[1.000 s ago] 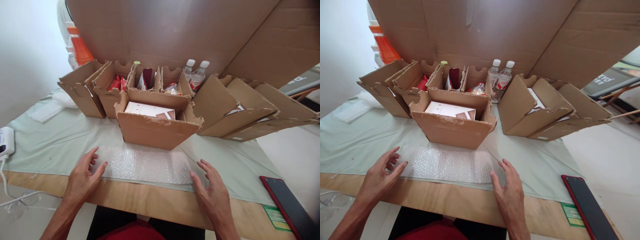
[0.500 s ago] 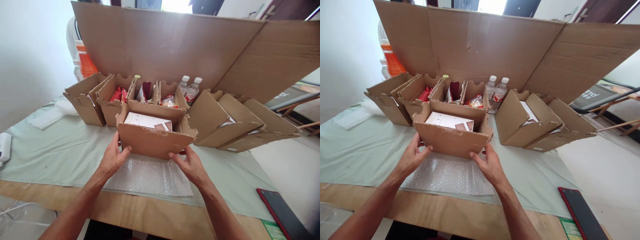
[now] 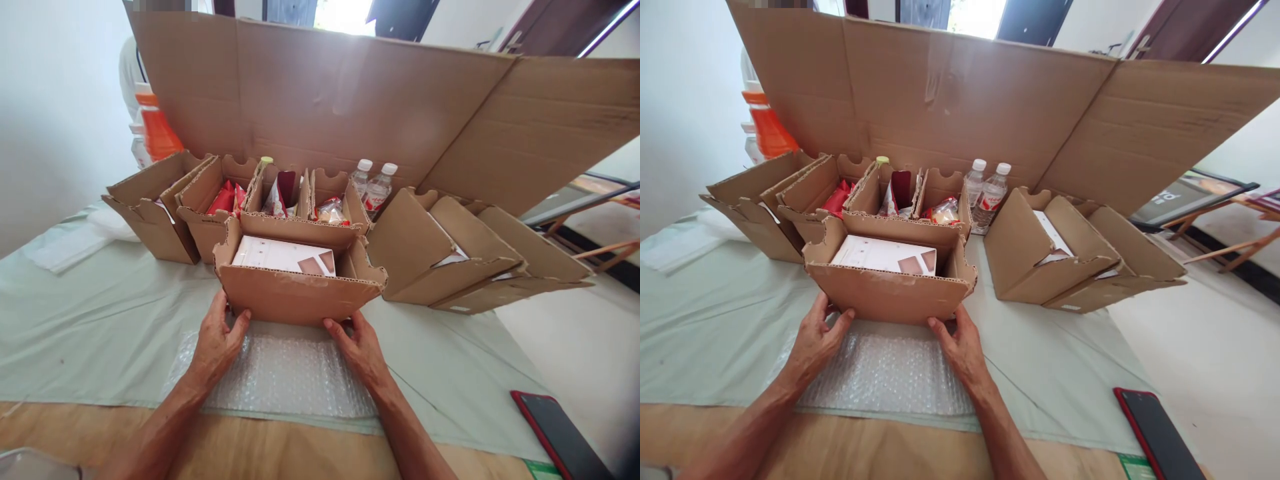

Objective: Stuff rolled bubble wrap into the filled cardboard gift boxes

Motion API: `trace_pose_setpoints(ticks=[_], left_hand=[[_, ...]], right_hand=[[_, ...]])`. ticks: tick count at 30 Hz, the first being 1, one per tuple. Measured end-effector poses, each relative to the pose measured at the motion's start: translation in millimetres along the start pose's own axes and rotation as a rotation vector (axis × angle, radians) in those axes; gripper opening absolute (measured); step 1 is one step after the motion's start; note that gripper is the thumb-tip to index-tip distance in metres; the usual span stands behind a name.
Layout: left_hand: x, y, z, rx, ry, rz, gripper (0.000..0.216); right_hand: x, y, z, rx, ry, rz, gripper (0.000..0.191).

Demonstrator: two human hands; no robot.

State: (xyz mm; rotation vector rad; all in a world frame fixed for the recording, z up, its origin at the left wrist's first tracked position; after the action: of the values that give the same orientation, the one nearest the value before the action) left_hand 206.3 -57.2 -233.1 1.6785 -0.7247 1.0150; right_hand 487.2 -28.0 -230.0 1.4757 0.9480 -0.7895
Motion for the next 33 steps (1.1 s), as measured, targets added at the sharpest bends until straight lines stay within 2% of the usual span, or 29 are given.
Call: trace_pose_setpoints(ticks=[9,11,14,16,18,20,23,25,26,27,29,33], left_hand=[[3.2,-0.5,-2.1,-0.013,-0.011,-0.096,0.029],[7.8,5.3,0.3,0.009,-0.019,-0.117,0.038],[15.6,23.9,14.7,0.055,-0.004,-0.102,0.067],[17.4,34.1,29.7,-0.005,0.039,-0.030,0.068],[14.9,36.2,45.0,-0.153,0.107,0.059,0.054],[9.2,34.6,55.7,-0.262,0.179,0.116,0.046],[-3.5,30.6,56.4,-0.279,0.282,0.114,0.047],[-11.7,26.6,50.9,-0.280,0.355,0.129,0.049],[-15.0,25.1,47.8,-0.282,0.391,0.154,0.050],[-17.5,24.7,44.7,-0.276,0.421,0.186,0.051],[-20.2,25.5,40.0,-0.266,0.456,0.252,0.053],[-22.7,26.9,39.4,-0.297,0.474,0.314,0.053]], right_hand=[[5.8,-0.8,-4.8,-0.034,-0.016,0.033,0.041],[4.9,10.1,-3.1,-0.025,-0.012,0.048,0.043],[-5.0,36.6,12.1,0.078,0.045,0.130,0.039],[-20.0,43.9,31.0,0.131,0.129,0.212,0.031],[-39.9,27.0,51.9,0.062,0.242,0.276,0.026],[-59.6,-13.0,70.7,-0.126,0.358,0.343,0.028],[-73.8,-77.8,87.5,-0.411,0.449,0.460,0.036],[-69.1,-96.5,90.6,-0.491,0.459,0.511,0.041],[-61.9,-95.2,91.4,-0.499,0.454,0.528,0.042],[-51.2,-86.8,92.5,-0.489,0.439,0.544,0.042],[-21.6,-51.4,97.4,-0.419,0.379,0.582,0.042],[37.1,54.2,118.1,-0.097,0.186,0.716,0.041]])
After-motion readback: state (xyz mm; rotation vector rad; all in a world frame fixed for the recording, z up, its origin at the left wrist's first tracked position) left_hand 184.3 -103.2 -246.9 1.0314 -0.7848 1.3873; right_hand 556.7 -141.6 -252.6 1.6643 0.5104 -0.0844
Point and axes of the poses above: each hand's wrist, its own z-axis away from the middle knuckle, its own y-axis out of the back of the hand, x = y × z, the point moved 6 cm from there along -z, towards the middle knuckle, and after that the axes turned 4 degrees about -z, right-handed, at the moved point
